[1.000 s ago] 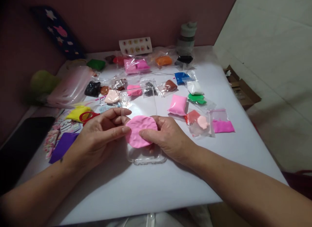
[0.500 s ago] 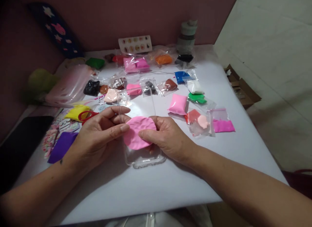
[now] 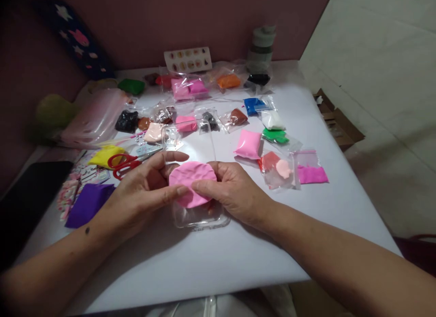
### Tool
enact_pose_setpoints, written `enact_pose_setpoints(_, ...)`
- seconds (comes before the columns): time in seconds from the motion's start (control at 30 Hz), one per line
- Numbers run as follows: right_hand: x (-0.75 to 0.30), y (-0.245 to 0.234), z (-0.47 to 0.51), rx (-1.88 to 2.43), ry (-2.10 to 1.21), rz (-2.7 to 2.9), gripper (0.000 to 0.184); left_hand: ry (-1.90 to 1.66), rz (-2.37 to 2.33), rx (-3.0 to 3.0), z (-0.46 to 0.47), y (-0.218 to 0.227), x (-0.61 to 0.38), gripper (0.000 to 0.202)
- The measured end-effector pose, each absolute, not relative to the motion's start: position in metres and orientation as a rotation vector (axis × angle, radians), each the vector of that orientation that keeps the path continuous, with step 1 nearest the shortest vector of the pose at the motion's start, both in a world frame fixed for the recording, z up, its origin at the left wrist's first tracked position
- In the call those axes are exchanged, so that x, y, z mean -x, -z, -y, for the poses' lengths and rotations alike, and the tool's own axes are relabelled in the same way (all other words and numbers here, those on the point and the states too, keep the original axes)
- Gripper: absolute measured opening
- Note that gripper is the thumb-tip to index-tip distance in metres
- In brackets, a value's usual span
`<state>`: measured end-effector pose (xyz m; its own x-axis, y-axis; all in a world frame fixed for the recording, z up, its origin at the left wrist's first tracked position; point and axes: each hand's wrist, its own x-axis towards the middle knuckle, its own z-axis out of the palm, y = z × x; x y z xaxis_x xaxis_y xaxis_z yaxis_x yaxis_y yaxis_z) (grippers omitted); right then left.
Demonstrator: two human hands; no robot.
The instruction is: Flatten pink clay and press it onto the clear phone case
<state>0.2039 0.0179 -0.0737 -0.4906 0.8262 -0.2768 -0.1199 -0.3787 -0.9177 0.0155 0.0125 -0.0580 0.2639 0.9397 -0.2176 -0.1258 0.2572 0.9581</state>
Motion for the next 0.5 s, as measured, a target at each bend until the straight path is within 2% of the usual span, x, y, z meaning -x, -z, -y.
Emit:
enact_pose_setpoints(0.17,-0.2027,0.0724,-0.0187,1.094,-1.831,1.249,0.024,-0.978,-0.996,-1.029,-0.0113,0.0589,-0.0178,0.038)
enact_pose_setpoints(0.33,-0.2013,0.0684,-0.017,1.161,-1.799,1.273,0.022,-0.96,-0.997,-1.025,-0.0096,0.0581,-0.0169,0.036)
enact_pose_setpoints(0.5,-0.2003,0.0664,-0.0165,1.179,-1.803,1.236,0.02,-0.94,-1.0,-1.029,-0.0113,0.0578,-0.0169,0.042)
